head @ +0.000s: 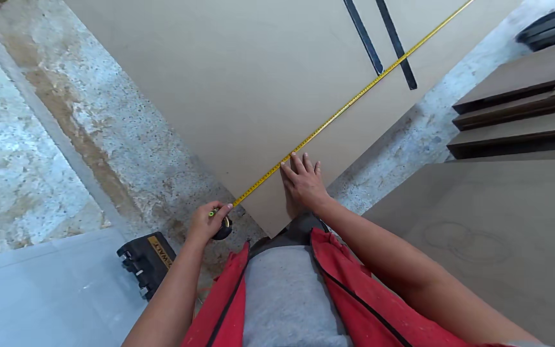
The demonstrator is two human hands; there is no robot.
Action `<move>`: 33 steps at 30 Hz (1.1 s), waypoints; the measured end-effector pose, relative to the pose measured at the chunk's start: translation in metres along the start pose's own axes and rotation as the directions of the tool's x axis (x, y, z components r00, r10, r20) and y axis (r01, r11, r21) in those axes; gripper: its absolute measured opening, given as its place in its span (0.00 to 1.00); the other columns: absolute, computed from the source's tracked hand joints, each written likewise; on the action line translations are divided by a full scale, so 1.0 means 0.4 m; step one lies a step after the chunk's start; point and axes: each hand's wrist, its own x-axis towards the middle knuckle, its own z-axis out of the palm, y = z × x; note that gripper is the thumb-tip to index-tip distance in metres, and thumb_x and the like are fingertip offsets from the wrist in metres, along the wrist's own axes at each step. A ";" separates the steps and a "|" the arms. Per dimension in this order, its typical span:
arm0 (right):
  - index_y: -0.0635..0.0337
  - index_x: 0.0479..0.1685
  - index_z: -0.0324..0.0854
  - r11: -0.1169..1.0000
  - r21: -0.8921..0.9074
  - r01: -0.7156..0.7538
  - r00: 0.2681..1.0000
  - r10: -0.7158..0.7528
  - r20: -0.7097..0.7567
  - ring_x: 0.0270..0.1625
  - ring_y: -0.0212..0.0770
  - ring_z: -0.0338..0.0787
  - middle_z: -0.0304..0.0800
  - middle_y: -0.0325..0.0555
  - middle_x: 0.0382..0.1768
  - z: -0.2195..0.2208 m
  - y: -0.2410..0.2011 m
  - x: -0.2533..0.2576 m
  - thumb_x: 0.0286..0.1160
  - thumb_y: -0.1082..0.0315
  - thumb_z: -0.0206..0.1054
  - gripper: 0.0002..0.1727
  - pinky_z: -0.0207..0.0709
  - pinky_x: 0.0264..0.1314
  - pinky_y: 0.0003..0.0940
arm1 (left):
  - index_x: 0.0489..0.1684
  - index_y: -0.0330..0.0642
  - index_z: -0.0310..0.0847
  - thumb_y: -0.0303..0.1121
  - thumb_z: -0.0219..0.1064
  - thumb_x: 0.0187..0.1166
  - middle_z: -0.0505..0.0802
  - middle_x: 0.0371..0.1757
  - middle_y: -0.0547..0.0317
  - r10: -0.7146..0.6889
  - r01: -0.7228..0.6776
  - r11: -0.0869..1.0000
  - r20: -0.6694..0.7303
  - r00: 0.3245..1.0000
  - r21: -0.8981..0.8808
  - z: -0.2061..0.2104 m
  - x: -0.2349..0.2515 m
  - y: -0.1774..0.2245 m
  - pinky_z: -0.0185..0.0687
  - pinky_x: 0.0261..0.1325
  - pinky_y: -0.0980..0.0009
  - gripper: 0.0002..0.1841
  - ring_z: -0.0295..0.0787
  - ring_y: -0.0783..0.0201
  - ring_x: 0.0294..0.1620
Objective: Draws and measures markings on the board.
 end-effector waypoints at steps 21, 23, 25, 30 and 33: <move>0.21 0.94 0.52 0.996 -0.012 -0.092 0.958 0.092 0.272 0.94 0.77 0.36 0.29 0.52 0.98 -0.071 -0.056 0.042 0.86 0.50 0.61 0.37 0.55 0.77 0.88 | 0.74 0.49 0.83 0.51 0.49 0.93 0.95 0.49 0.53 0.290 -0.285 0.956 -0.294 0.911 0.062 0.086 0.025 0.301 0.89 0.54 0.50 0.25 0.93 0.57 0.48; 0.21 0.94 0.52 0.996 -0.011 -0.088 0.960 0.087 0.266 0.94 0.78 0.37 0.30 0.53 0.98 -0.072 -0.057 0.040 0.87 0.55 0.60 0.37 0.56 0.76 0.88 | 0.62 0.50 0.90 0.50 0.52 0.93 0.94 0.37 0.61 0.199 -0.233 0.958 -0.196 0.960 -0.169 0.107 0.077 0.366 0.86 0.42 0.61 0.22 0.88 0.66 0.34; 0.22 0.94 0.54 0.996 0.007 -0.089 0.964 0.084 0.251 0.94 0.78 0.37 0.31 0.53 0.98 -0.076 -0.057 0.035 0.87 0.57 0.61 0.37 0.55 0.76 0.88 | 0.55 0.46 0.92 0.42 0.60 0.91 0.95 0.32 0.61 0.158 -0.198 0.922 -0.145 0.977 -0.332 0.136 0.138 0.399 0.86 0.35 0.67 0.16 0.89 0.68 0.28; 0.22 0.95 0.52 0.996 0.012 -0.090 0.964 0.084 0.253 0.94 0.79 0.36 0.30 0.53 0.98 -0.076 -0.056 0.032 0.86 0.55 0.61 0.38 0.55 0.77 0.88 | 0.43 0.44 0.89 0.33 0.73 0.77 0.94 0.34 0.58 0.098 -0.146 0.914 -0.143 0.985 -0.378 0.186 0.224 0.391 0.90 0.40 0.62 0.05 0.92 0.64 0.33; 0.23 0.95 0.52 0.996 0.008 -0.091 0.962 0.085 0.261 0.94 0.78 0.36 0.29 0.53 0.98 -0.075 -0.057 0.035 0.86 0.54 0.61 0.37 0.55 0.77 0.88 | 0.40 0.48 0.90 0.37 0.75 0.76 0.94 0.33 0.62 0.080 -0.123 0.951 -0.158 0.984 -0.282 0.188 0.230 0.392 0.88 0.41 0.60 0.05 0.91 0.66 0.33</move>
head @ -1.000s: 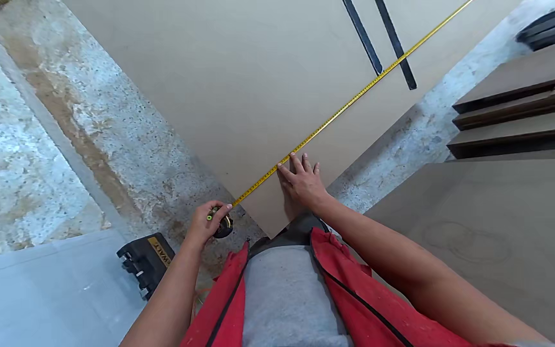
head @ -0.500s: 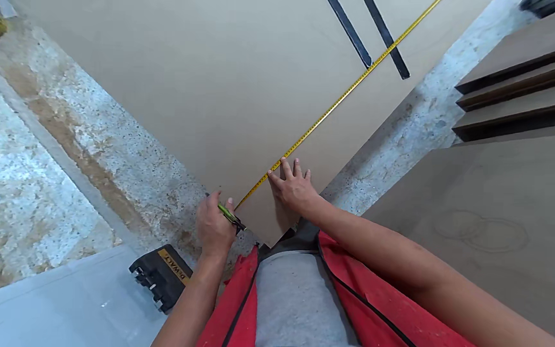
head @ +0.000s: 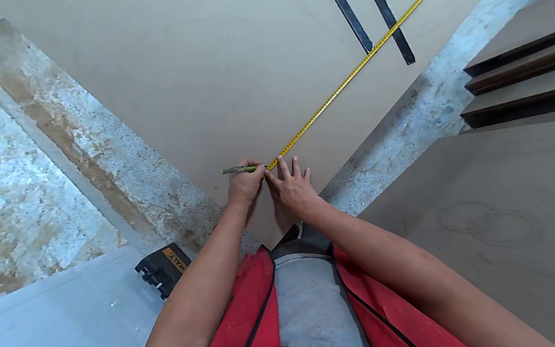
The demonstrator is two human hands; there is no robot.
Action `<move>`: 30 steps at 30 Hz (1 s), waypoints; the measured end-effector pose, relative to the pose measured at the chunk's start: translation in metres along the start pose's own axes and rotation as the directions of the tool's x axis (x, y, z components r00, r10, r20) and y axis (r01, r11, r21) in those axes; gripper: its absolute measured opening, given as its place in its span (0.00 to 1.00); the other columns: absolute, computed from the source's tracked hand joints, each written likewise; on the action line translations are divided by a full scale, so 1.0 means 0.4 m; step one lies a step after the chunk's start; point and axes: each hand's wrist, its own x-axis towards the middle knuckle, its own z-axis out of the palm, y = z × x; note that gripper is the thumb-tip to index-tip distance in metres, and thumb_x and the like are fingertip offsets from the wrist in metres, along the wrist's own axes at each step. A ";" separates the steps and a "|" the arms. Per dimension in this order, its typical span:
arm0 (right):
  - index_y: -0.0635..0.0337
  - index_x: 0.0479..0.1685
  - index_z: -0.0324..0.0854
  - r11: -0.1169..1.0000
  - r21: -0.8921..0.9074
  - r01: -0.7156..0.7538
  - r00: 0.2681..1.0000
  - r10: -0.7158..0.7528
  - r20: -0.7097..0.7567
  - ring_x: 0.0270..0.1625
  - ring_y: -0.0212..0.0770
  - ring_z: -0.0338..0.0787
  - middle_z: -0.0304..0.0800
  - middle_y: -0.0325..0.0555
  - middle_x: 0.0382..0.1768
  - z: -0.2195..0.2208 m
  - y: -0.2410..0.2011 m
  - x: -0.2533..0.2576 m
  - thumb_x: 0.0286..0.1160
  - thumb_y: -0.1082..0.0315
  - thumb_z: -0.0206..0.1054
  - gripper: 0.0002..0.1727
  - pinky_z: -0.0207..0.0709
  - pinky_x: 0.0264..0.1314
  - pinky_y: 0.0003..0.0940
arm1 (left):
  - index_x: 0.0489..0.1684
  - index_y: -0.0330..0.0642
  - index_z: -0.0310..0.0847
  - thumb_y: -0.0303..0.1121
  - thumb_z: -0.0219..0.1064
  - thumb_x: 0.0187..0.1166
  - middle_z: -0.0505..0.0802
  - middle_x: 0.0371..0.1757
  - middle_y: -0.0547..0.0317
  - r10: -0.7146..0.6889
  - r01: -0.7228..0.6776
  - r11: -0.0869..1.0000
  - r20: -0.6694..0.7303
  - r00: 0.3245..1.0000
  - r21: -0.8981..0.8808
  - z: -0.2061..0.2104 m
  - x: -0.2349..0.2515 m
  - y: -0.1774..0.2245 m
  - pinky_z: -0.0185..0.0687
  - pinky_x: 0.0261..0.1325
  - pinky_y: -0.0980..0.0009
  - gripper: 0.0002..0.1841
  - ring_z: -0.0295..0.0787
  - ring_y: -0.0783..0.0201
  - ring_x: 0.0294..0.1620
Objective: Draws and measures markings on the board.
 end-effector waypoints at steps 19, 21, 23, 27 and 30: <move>0.25 0.96 0.51 1.000 -0.027 -0.007 1.000 0.007 0.028 0.94 0.79 0.36 0.28 0.55 0.98 -0.002 -0.004 0.002 0.87 0.60 0.59 0.38 0.55 0.77 0.87 | 0.40 0.51 0.90 0.40 0.74 0.78 0.95 0.34 0.62 0.007 -0.005 0.993 -0.014 1.000 0.114 0.012 0.003 -0.005 0.88 0.46 0.54 0.06 0.92 0.65 0.37; 0.24 0.95 0.52 1.000 -0.029 -0.007 1.000 0.008 0.023 0.94 0.78 0.36 0.28 0.54 0.98 -0.002 -0.001 0.001 0.87 0.59 0.59 0.37 0.55 0.78 0.87 | 0.40 0.51 0.90 0.41 0.74 0.78 0.95 0.34 0.63 0.017 -0.018 0.993 0.010 1.000 0.118 0.009 0.005 -0.006 0.88 0.46 0.54 0.06 0.92 0.65 0.37; 0.24 0.95 0.52 1.000 -0.028 -0.005 1.000 0.005 0.024 0.94 0.78 0.36 0.28 0.54 0.98 -0.002 0.002 0.003 0.87 0.59 0.59 0.37 0.55 0.78 0.87 | 0.40 0.50 0.90 0.41 0.74 0.79 0.95 0.33 0.63 0.028 -0.029 0.993 0.014 1.000 0.114 0.008 0.009 -0.005 0.89 0.46 0.55 0.06 0.93 0.65 0.36; 0.25 0.95 0.53 1.000 -0.017 -0.002 1.000 0.003 0.018 0.93 0.80 0.36 0.29 0.55 0.98 -0.002 0.001 0.003 0.85 0.65 0.60 0.39 0.55 0.76 0.88 | 0.41 0.49 0.89 0.41 0.72 0.80 0.95 0.34 0.60 0.013 -0.018 0.991 0.039 0.999 0.133 0.006 0.011 -0.005 0.88 0.47 0.51 0.07 0.93 0.62 0.37; 0.25 0.95 0.53 1.000 -0.020 -0.009 1.000 0.009 0.022 0.94 0.79 0.36 0.29 0.54 0.98 -0.009 0.004 0.007 0.84 0.66 0.61 0.40 0.55 0.77 0.88 | 0.42 0.50 0.90 0.42 0.73 0.80 0.95 0.34 0.61 0.027 -0.032 0.990 0.040 0.999 0.134 0.007 0.021 -0.007 0.89 0.47 0.51 0.08 0.93 0.62 0.36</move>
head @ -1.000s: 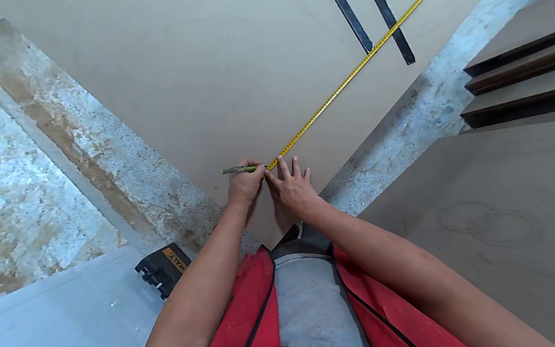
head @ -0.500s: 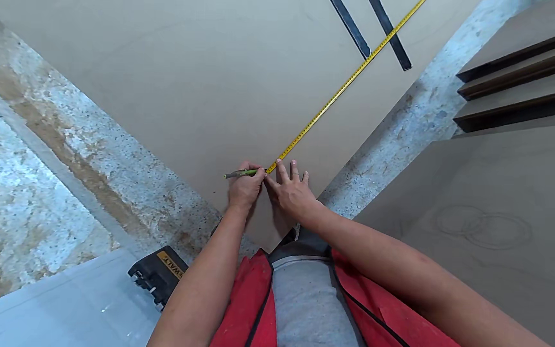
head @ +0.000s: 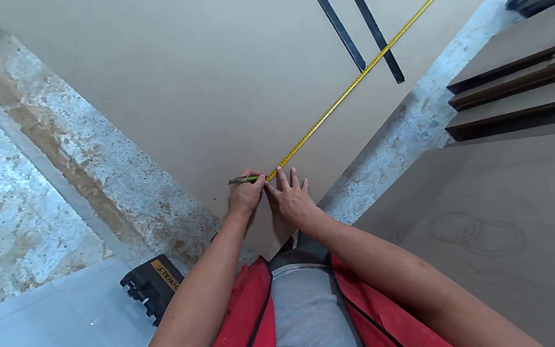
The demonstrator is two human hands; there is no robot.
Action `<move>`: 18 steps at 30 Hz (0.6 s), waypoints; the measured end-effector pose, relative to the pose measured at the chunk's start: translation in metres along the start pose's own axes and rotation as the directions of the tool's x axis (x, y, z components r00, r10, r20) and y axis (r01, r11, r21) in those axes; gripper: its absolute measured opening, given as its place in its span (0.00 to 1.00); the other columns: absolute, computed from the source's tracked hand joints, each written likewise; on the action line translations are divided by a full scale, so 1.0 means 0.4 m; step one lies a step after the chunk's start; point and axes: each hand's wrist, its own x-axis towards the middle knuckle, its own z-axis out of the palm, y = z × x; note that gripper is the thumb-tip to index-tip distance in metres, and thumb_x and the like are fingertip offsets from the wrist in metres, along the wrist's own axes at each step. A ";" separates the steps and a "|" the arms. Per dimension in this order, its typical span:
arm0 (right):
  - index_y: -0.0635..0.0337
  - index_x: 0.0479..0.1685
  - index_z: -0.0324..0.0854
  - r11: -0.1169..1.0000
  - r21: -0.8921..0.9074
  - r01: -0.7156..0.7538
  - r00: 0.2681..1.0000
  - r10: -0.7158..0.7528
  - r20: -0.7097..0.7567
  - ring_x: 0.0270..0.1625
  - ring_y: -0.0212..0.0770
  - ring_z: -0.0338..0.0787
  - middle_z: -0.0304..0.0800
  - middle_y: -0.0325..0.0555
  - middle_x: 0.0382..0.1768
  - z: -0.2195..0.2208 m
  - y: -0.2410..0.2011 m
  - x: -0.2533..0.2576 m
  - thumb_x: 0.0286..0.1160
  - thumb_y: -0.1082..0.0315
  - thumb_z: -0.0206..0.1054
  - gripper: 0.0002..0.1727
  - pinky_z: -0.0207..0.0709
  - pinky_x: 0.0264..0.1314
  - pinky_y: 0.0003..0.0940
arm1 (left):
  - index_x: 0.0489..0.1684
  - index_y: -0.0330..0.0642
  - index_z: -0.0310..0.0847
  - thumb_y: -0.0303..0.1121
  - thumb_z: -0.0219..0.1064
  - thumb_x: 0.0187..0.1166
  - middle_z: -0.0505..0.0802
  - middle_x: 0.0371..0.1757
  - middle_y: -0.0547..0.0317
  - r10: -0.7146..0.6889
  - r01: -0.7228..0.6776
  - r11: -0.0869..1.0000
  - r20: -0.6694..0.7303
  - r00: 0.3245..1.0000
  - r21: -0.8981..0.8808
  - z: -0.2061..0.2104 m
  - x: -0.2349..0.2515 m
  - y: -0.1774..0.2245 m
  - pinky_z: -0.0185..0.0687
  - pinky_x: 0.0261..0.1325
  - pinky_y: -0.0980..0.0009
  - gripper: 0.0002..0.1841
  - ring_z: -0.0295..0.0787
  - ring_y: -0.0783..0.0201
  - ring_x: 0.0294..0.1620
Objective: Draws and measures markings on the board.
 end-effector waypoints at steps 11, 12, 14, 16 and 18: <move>0.25 0.96 0.48 0.999 0.034 0.008 0.998 -0.010 0.061 0.93 0.80 0.34 0.27 0.57 0.98 -0.031 -0.008 -0.002 0.87 0.60 0.58 0.39 0.52 0.77 0.91 | 0.48 0.38 0.87 0.36 0.66 0.86 0.96 0.34 0.51 -0.116 0.127 0.958 0.058 0.992 -0.258 -0.106 -0.035 -0.002 0.95 0.41 0.56 0.10 0.96 0.57 0.32; 0.25 0.96 0.48 1.000 0.027 0.011 0.998 -0.013 0.058 0.93 0.81 0.36 0.30 0.58 0.97 -0.032 -0.008 -0.001 0.86 0.58 0.59 0.39 0.54 0.76 0.90 | 0.54 0.38 0.86 0.39 0.63 0.89 0.96 0.35 0.51 -0.111 0.106 0.964 -0.007 0.994 -0.243 -0.139 -0.073 -0.021 0.96 0.41 0.56 0.13 0.96 0.57 0.32; 0.27 0.96 0.48 1.000 0.015 0.013 0.998 -0.014 0.062 0.92 0.83 0.37 0.30 0.60 0.97 -0.039 -0.011 0.000 0.86 0.58 0.59 0.39 0.55 0.75 0.91 | 0.61 0.37 0.85 0.44 0.54 0.92 0.95 0.37 0.50 -0.014 -0.010 0.994 -0.223 0.975 -0.105 -0.194 -0.171 -0.078 0.95 0.42 0.54 0.20 0.96 0.56 0.35; 0.29 0.97 0.47 1.000 0.019 0.012 0.997 -0.013 0.079 0.92 0.84 0.35 0.29 0.62 0.97 -0.041 -0.013 -0.002 0.86 0.58 0.59 0.40 0.54 0.74 0.92 | 0.64 0.29 0.82 0.44 0.55 0.91 0.94 0.44 0.39 0.096 -0.056 0.990 -0.325 0.941 0.132 -0.226 -0.260 -0.141 0.90 0.52 0.44 0.23 0.94 0.46 0.44; 0.31 0.97 0.47 1.000 0.020 0.020 0.996 -0.021 0.089 0.91 0.86 0.36 0.29 0.65 0.96 -0.045 -0.012 -0.004 0.86 0.60 0.60 0.40 0.56 0.72 0.92 | 0.75 0.27 0.73 0.52 0.64 0.85 0.91 0.57 0.33 -0.057 0.095 0.969 -0.168 0.984 0.228 -0.227 -0.309 -0.166 0.83 0.67 0.40 0.34 0.91 0.39 0.59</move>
